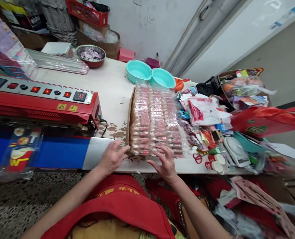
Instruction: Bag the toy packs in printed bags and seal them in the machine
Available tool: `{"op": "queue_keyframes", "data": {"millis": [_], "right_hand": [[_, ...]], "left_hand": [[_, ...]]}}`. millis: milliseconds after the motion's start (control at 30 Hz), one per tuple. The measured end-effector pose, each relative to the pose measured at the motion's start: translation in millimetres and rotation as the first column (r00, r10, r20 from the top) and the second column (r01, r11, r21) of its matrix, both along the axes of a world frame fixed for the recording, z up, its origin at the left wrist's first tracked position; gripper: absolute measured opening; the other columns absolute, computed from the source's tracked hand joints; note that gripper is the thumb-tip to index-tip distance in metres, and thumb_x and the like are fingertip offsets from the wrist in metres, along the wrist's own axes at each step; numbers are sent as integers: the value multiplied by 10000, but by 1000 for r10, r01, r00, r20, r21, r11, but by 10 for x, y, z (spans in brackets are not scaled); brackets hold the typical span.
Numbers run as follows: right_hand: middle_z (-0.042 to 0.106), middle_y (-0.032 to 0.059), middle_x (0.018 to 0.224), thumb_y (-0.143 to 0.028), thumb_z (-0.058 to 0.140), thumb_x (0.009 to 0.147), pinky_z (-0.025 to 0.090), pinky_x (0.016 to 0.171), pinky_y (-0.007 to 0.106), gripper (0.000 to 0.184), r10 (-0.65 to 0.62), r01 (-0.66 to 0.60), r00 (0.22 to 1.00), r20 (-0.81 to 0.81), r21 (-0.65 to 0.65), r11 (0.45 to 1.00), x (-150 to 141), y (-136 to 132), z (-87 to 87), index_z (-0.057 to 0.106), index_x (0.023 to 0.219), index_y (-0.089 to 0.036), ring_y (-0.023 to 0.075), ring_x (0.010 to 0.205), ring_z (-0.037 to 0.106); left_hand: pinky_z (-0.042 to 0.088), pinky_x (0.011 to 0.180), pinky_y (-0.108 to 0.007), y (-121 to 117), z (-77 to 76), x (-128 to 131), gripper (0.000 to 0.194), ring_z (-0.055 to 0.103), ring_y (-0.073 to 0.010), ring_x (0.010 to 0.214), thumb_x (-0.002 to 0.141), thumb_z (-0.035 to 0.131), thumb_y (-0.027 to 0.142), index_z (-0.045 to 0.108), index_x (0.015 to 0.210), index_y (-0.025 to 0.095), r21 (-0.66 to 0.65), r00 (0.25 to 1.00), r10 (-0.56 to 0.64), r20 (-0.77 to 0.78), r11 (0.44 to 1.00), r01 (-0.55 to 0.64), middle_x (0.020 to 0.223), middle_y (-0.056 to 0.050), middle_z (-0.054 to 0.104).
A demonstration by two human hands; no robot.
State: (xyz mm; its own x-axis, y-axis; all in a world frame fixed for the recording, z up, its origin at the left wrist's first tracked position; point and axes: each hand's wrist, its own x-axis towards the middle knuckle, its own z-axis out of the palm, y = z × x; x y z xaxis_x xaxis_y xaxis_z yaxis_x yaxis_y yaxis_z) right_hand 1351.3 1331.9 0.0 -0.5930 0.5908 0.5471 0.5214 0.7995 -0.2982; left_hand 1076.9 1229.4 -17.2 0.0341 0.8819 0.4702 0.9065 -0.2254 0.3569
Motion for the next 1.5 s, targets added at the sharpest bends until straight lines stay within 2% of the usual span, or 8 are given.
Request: {"op": "queue_keyframes", "data": {"millis": [200, 400, 500, 600, 700, 900, 1133, 1500], "right_hand": [[516, 82, 1393, -324, 702, 826, 385, 1067, 517, 81, 97, -106, 954, 284, 19, 994, 1, 174, -103, 685, 846, -248, 310, 1340, 383], [614, 66, 1295, -306, 676, 852, 455, 1039, 470, 115, 364, -355, 930, 55, -125, 926, -66, 359, 857, 645, 773, -228, 267, 1281, 499], [720, 47, 1082, -277, 662, 865, 559, 878, 376, 127, 400, -440, 896, -192, -270, 856, -325, 452, 1410, 636, 750, -230, 216, 1024, 674], [749, 49, 888, -342, 698, 831, 583, 731, 341, 176, 253, -416, 882, -398, -401, 816, -710, 538, 1623, 653, 718, -216, 208, 826, 714], [740, 59, 796, -415, 735, 778, 570, 660, 328, 247, 159, -436, 852, -499, -507, 744, -1115, 598, 1471, 668, 694, -193, 209, 752, 705], [723, 58, 714, -488, 766, 702, 501, 559, 282, 316, 72, -415, 877, -474, -675, 610, -1730, 521, 773, 679, 662, -187, 174, 619, 634], [684, 31, 636, -494, 792, 630, 434, 516, 257, 339, 11, -391, 903, -429, -811, 435, -2211, 354, 186, 657, 616, -184, 146, 551, 562], [640, 10, 571, -391, 765, 594, 439, 511, 254, 259, -179, -259, 920, -347, -886, 385, -2785, 241, -425, 600, 577, -192, 150, 536, 559]], "left_hand": [[402, 991, -460, 391, 50, 370, 170, 455, -281, 1223, 814, 631, 144, 698, 908, 268, -149, 964, -206, -171, 972, 181, 1280, -82, 570], [335, 1065, -507, 474, 1003, 105, 138, 438, -312, 1274, 826, 652, 341, 667, 806, 205, -189, 956, -216, 198, 949, 253, 1303, -108, 569], [451, 959, -398, 500, 1468, 9, 200, 587, -247, 1085, 820, 654, 353, 605, 740, 176, -191, 768, -155, 621, 921, 340, 1156, -101, 651], [512, 787, -314, 516, 1635, -113, 196, 651, -191, 871, 771, 709, 321, 613, 856, 173, -144, 463, 15, 886, 958, 246, 952, -66, 706], [516, 693, -279, 502, 1528, -285, 400, 664, -182, 784, 673, 788, 294, 648, 1021, 154, -231, 227, 190, 955, 958, 169, 913, -79, 727], [516, 591, -283, 325, 981, -615, 344, 658, -189, 640, 497, 870, 305, 693, 698, 88, -447, -45, 446, 894, 894, -10, 747, -112, 724], [449, 482, -219, 226, 434, -874, 224, 587, -131, 473, 543, 829, 220, 638, 593, 115, -566, -238, 520, 821, 795, -216, 531, -42, 650], [507, 482, -239, 24, -128, -1311, 277, 643, -153, 549, 559, 811, 198, 683, 791, 115, -639, -422, 533, 733, 752, -161, 706, -75, 708]]}}
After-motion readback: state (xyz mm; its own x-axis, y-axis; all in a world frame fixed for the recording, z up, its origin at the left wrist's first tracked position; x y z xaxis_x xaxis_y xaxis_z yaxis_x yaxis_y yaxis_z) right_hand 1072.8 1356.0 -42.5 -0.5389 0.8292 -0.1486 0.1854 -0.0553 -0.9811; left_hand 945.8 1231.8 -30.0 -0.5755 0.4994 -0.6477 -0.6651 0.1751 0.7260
